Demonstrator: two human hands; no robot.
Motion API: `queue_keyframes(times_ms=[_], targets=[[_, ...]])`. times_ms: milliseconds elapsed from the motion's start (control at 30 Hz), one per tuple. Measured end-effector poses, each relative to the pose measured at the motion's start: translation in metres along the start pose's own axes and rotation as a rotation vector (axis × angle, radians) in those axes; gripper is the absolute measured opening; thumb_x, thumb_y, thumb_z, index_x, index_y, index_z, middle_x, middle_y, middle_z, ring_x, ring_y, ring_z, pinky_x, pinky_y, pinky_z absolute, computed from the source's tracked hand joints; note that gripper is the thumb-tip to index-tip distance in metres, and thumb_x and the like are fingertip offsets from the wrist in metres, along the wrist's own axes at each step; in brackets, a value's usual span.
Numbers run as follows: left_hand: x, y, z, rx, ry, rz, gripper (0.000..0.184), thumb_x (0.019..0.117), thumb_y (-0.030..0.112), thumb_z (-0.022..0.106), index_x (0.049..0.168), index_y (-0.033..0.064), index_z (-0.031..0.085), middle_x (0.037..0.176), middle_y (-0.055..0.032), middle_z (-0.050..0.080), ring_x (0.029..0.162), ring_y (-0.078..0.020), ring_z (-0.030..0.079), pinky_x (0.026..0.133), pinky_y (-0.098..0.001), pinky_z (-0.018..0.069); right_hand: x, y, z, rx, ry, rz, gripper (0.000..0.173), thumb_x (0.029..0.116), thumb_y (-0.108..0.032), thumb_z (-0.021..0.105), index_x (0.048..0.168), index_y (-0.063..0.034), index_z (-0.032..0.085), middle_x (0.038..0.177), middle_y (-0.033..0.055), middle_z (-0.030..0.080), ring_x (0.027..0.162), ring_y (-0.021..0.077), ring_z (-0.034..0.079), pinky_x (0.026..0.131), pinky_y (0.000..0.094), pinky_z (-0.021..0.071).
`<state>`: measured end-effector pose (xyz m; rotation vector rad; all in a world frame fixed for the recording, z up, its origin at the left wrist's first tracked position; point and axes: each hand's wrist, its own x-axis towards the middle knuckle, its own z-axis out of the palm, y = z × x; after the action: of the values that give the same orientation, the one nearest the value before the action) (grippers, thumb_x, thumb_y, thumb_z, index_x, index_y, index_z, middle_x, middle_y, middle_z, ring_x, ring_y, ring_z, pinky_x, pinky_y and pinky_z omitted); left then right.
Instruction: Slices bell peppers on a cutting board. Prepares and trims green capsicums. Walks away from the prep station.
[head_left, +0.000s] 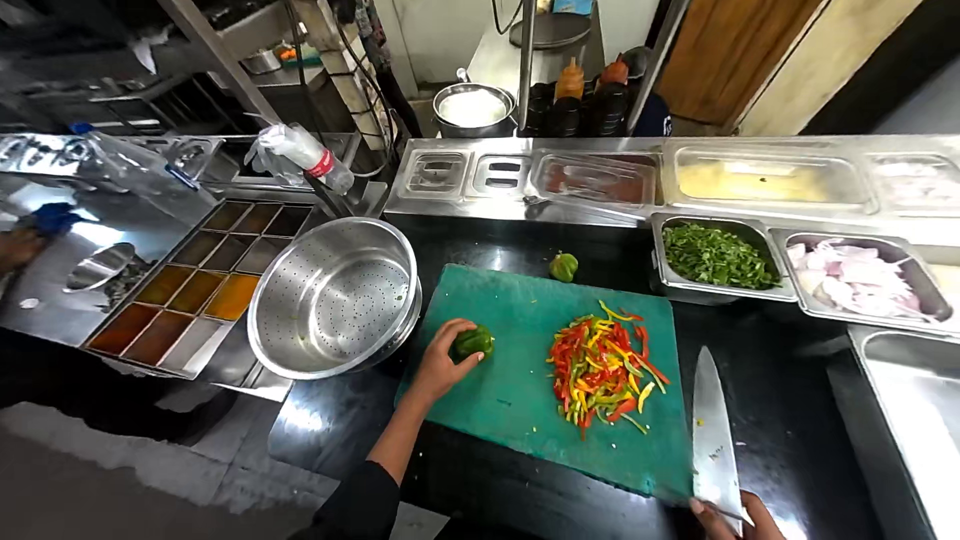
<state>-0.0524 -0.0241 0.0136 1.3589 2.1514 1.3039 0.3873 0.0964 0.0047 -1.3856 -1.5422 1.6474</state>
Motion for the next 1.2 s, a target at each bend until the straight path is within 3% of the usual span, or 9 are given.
queue_keyframes(times_ms=[167,300,367,433,500,633,833,1200], targets=[[0.006,0.004,-0.007,0.113,-0.04,0.032,0.042,0.0856,0.024,0.081,0.122,0.0075,0.069,0.133,-0.0119,0.063,0.124,-0.0253,0.06,0.104,-0.0465,0.051,-0.03,-0.065,0.04,-0.105,-0.222,-0.058,0.041,0.1005,-0.014,0.058,0.134,0.003,0.042,0.079,0.0021,0.061,0.054,0.0104,0.06,0.052,0.0324,0.0562],[0.006,-0.007,-0.003,0.143,0.026,0.212,0.03,0.0855,0.021,0.077,0.112,0.0062,0.073,0.13,-0.0119,0.065,0.128,-0.0255,0.058,0.107,-0.0453,0.0495,-0.032,-0.092,0.088,-0.406,-0.456,0.029,0.045,0.1059,-0.024,0.053,0.143,-0.0027,0.041,0.073,0.0111,0.064,0.056,0.0246,0.066,0.055,0.0448,0.0595],[0.005,-0.009,0.0,0.17,0.034,0.28,0.026,0.0862,0.02,0.076,0.108,0.0052,0.073,0.126,-0.0123,0.067,0.124,-0.024,0.061,0.105,-0.0425,0.0514,-0.028,-0.107,0.115,-0.637,-0.532,0.084,0.047,0.1077,-0.028,0.05,0.148,-0.007,0.04,0.081,0.018,0.067,0.069,0.0356,0.07,0.067,0.0541,0.0578],[0.004,-0.009,0.001,0.189,0.049,0.307,0.026,0.086,0.018,0.076,0.108,0.004,0.073,0.123,-0.0137,0.067,0.121,-0.0244,0.063,0.103,-0.0416,0.0526,-0.023,-0.121,0.14,-0.791,-0.591,0.105,0.045,0.1092,-0.028,0.047,0.149,-0.0106,0.039,0.093,0.021,0.069,0.086,0.0412,0.071,0.078,0.0575,0.0557],[0.004,-0.01,0.0,0.209,0.035,0.305,0.029,0.0864,0.019,0.076,0.111,0.0037,0.071,0.123,-0.0146,0.067,0.12,-0.0255,0.063,0.102,-0.0424,0.053,-0.018,-0.129,0.16,-0.889,-0.628,0.105,0.043,0.1103,-0.027,0.043,0.15,-0.0132,0.037,0.102,0.0198,0.069,0.096,0.0404,0.071,0.083,0.0553,0.0558],[0.011,-0.008,-0.006,0.264,-0.051,0.33,0.03,0.0854,0.02,0.076,0.11,0.0035,0.071,0.123,-0.0145,0.066,0.12,-0.0285,0.062,0.103,-0.0452,0.0509,-0.015,-0.146,0.179,-0.984,-0.652,0.085,0.041,0.1109,-0.022,0.039,0.151,-0.0141,0.035,0.114,0.0202,0.067,0.101,0.0395,0.07,0.084,0.0524,0.0568],[0.016,0.001,-0.009,0.278,-0.104,0.294,0.031,0.0795,0.016,0.077,0.105,-0.001,0.072,0.119,-0.0197,0.067,0.117,-0.0344,0.062,0.102,-0.0493,0.0494,-0.015,-0.165,0.183,-1.073,-0.707,0.125,0.048,0.1067,-0.006,0.04,0.153,-0.0147,0.032,0.12,0.0218,0.064,0.101,0.0399,0.07,0.081,0.0508,0.0577],[0.018,0.008,-0.012,0.247,-0.151,0.15,0.034,0.0811,0.015,0.078,0.108,-0.004,0.07,0.125,-0.0217,0.064,0.12,-0.0312,0.061,0.103,-0.0465,0.0495,0.008,-0.179,0.2,-1.102,-0.754,0.15,0.049,0.1056,0.001,0.038,0.152,-0.0126,0.033,0.12,0.022,0.062,0.103,0.0383,0.07,0.081,0.0469,0.0575]])
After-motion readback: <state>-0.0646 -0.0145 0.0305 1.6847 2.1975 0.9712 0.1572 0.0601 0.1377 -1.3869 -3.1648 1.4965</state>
